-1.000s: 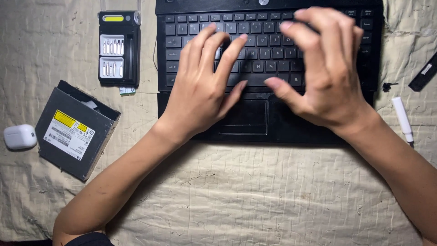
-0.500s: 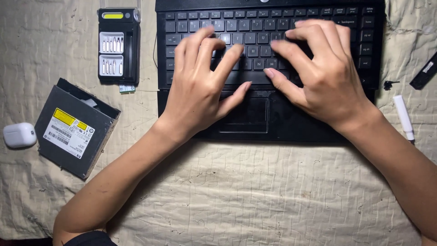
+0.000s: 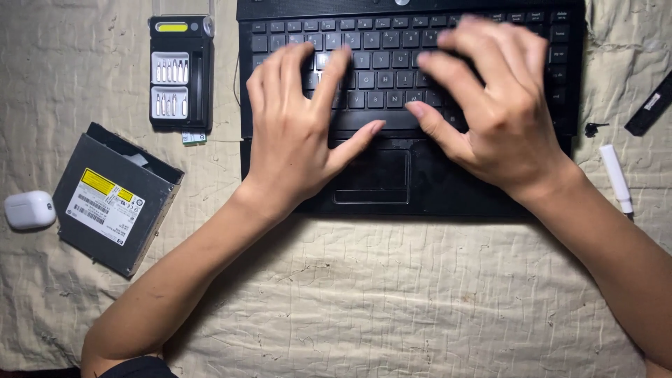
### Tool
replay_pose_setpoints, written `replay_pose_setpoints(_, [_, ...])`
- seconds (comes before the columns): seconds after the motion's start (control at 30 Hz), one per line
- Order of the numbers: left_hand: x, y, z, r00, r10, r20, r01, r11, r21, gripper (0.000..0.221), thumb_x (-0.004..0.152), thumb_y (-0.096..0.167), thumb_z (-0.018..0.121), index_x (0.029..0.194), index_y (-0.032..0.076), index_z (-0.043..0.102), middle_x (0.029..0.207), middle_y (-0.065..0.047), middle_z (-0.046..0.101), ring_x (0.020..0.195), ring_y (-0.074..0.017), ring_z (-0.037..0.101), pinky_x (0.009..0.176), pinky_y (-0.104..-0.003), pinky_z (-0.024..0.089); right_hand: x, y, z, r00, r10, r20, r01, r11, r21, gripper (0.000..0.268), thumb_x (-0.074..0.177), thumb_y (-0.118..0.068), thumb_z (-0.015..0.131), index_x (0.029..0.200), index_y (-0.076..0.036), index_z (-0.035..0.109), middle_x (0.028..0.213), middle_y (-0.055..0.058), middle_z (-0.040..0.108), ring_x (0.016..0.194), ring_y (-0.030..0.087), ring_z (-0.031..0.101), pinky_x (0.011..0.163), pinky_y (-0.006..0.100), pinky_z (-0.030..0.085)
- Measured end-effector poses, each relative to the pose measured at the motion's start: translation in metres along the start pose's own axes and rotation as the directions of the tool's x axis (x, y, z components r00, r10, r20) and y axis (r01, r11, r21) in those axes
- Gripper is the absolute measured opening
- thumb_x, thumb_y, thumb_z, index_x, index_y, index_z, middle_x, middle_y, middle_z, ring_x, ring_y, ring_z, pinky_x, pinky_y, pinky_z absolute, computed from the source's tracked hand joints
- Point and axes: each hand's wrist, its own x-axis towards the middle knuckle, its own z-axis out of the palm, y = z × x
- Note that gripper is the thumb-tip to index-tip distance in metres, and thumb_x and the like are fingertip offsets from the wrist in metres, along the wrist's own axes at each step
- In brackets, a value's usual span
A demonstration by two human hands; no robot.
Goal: Removing and re-installing a laptop keyboard during a repair process.
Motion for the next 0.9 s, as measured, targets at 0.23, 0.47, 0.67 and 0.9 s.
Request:
replay_pose_setpoints(0.23, [0.004, 0.002, -0.006, 1.0, 0.01, -0.025, -0.011, 0.998, -0.066, 0.066, 0.102, 0.062, 0.065, 0.13, 0.002, 0.06, 0.136, -0.03, 0.045, 0.13, -0.0473, 0.043, 0.104, -0.062, 0.043, 0.003, -0.006, -0.002, 0.998, 0.067, -0.013, -0.068, 0.993, -0.099, 0.039, 0.111, -0.033, 0.083, 0.121, 0.003, 0.075, 0.14, 0.032, 0.05, 0.129, 0.047, 0.052, 0.104, 0.057, 0.041])
replay_pose_setpoints(0.47, [0.003, 0.003, -0.008, 0.997, -0.023, -0.071, 0.022, 1.0, -0.016, 0.071, 0.099, 0.069, 0.064, 0.127, 0.004, 0.064, 0.13, -0.03, 0.052, 0.13, -0.0468, 0.04, 0.105, -0.063, 0.036, 0.003, -0.006, 0.0, 0.996, 0.087, 0.02, -0.084, 0.989, -0.126, 0.052, 0.116, -0.041, 0.069, 0.134, 0.007, 0.063, 0.123, 0.023, 0.063, 0.11, 0.039, 0.058, 0.102, 0.049, 0.036])
replay_pose_setpoints(0.67, [0.001, 0.005, -0.011, 0.996, -0.052, -0.078, 0.059, 0.994, 0.096, 0.071, 0.101, 0.07, 0.064, 0.128, 0.004, 0.065, 0.128, -0.033, 0.058, 0.13, -0.0478, 0.043, 0.108, -0.059, 0.031, -0.005, -0.003, 0.003, 0.996, 0.081, 0.024, -0.076, 0.985, -0.154, 0.043, 0.118, -0.039, 0.076, 0.12, 0.004, 0.075, 0.128, 0.025, 0.065, 0.12, 0.041, 0.061, 0.114, 0.055, 0.03])
replay_pose_setpoints(0.9, [0.004, 0.004, -0.008, 0.999, -0.03, -0.039, 0.027, 0.998, -0.063, 0.056, 0.101, 0.053, 0.065, 0.128, 0.003, 0.063, 0.136, -0.031, 0.046, 0.137, -0.0487, 0.031, 0.107, -0.066, 0.034, -0.01, 0.024, -0.005, 0.992, 0.104, 0.072, -0.105, 0.994, 0.003, 0.028, 0.115, -0.032, 0.08, 0.104, -0.006, 0.078, 0.134, 0.02, 0.071, 0.129, 0.04, 0.063, 0.115, 0.054, 0.026])
